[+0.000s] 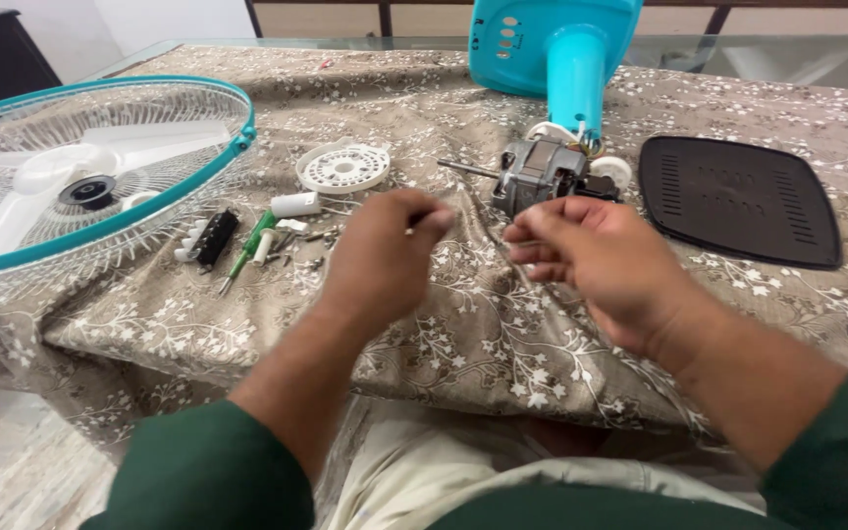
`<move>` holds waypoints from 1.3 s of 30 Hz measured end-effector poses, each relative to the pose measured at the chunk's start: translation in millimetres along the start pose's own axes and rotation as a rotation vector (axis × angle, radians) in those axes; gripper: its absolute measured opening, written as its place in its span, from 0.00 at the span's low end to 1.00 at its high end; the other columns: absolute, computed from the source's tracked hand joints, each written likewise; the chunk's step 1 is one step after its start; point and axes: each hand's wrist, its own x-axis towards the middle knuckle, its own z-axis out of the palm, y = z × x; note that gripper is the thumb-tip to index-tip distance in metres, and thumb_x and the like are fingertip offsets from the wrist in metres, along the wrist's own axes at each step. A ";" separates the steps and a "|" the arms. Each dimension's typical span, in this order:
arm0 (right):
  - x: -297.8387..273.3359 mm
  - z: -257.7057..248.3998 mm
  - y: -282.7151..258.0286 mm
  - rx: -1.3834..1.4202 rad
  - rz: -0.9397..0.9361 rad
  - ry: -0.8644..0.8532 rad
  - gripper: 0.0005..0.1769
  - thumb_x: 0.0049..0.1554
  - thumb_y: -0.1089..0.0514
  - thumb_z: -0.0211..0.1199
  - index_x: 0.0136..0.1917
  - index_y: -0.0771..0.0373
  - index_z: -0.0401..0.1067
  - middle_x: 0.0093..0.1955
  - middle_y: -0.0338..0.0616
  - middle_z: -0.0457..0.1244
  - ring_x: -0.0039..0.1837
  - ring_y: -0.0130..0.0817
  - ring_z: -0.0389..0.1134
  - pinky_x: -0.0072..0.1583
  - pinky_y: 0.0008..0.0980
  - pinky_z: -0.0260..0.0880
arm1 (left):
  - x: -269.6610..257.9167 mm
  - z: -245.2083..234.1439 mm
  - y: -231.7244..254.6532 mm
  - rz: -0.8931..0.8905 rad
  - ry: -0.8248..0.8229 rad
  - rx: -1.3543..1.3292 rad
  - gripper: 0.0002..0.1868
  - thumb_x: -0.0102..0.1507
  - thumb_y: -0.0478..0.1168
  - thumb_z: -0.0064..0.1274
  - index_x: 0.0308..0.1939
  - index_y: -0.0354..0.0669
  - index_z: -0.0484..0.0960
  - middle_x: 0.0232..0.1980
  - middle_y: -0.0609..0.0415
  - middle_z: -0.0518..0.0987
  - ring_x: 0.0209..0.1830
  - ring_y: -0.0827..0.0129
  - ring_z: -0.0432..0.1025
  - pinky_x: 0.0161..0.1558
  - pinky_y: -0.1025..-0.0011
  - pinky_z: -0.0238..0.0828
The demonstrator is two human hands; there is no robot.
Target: The person assembles an electric fan by attaching the motor housing to the fan head, securing the rear grille, and fastening the neck to the base with a screwdriver. They handle the motor, housing, grille, and neck components and use a screwdriver to tighten screws.
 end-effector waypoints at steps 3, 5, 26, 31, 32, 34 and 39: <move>-4.3 -14.2 -6.2 0.471 0.328 -0.003 0.25 0.68 0.47 0.39 0.56 0.71 0.67 0.55 0.54 0.69 0.57 0.41 0.73 0.63 0.40 0.73 | -1.7 30.7 23.0 0.149 0.017 -0.185 0.08 0.63 0.41 0.58 0.42 0.42 0.87 0.38 0.50 0.87 0.37 0.66 0.82 0.43 0.66 0.78; -8.5 -25.6 -3.8 0.620 0.381 -0.020 0.29 0.68 0.45 0.36 0.59 0.73 0.65 0.58 0.55 0.67 0.60 0.43 0.72 0.66 0.40 0.71 | -3.4 48.6 36.5 0.151 -0.030 -0.237 0.08 0.62 0.39 0.58 0.43 0.43 0.88 0.37 0.50 0.88 0.36 0.66 0.83 0.40 0.67 0.78; -58.5 -118.6 -10.4 1.002 0.289 0.287 0.42 0.67 0.33 0.35 0.63 0.78 0.61 0.63 0.63 0.63 0.64 0.50 0.67 0.70 0.44 0.67 | 5.6 155.4 102.4 0.125 -0.320 -0.514 0.11 0.62 0.34 0.57 0.48 0.39 0.87 0.41 0.53 0.89 0.37 0.73 0.83 0.41 0.73 0.80; -61.6 -128.4 -7.4 1.020 0.246 0.236 0.46 0.67 0.29 0.37 0.64 0.80 0.62 0.59 0.58 0.64 0.57 0.45 0.67 0.65 0.39 0.70 | -1.9 155.2 115.3 0.372 -0.199 -0.339 0.09 0.60 0.38 0.60 0.44 0.44 0.89 0.39 0.50 0.87 0.36 0.65 0.84 0.41 0.69 0.80; -61.4 -129.6 -7.5 0.997 0.258 0.241 0.47 0.66 0.28 0.37 0.64 0.80 0.62 0.59 0.58 0.65 0.56 0.44 0.67 0.64 0.38 0.70 | -2.1 154.3 116.7 0.375 -0.224 -0.309 0.09 0.59 0.37 0.60 0.43 0.45 0.89 0.38 0.50 0.87 0.35 0.64 0.84 0.40 0.68 0.80; -63.3 -131.4 -7.3 0.970 0.255 0.210 0.50 0.65 0.26 0.36 0.65 0.81 0.63 0.57 0.57 0.65 0.55 0.42 0.66 0.62 0.38 0.70 | -1.9 154.3 120.2 0.380 -0.266 -0.258 0.09 0.59 0.38 0.60 0.42 0.47 0.90 0.36 0.50 0.87 0.34 0.62 0.83 0.40 0.66 0.80; -68.0 -126.6 -10.2 0.923 0.235 0.196 0.54 0.65 0.25 0.34 0.68 0.84 0.62 0.57 0.55 0.64 0.54 0.38 0.64 0.63 0.38 0.70 | 4.8 154.6 122.6 0.377 -0.282 -0.162 0.07 0.58 0.38 0.59 0.39 0.46 0.89 0.34 0.49 0.87 0.34 0.61 0.83 0.40 0.65 0.80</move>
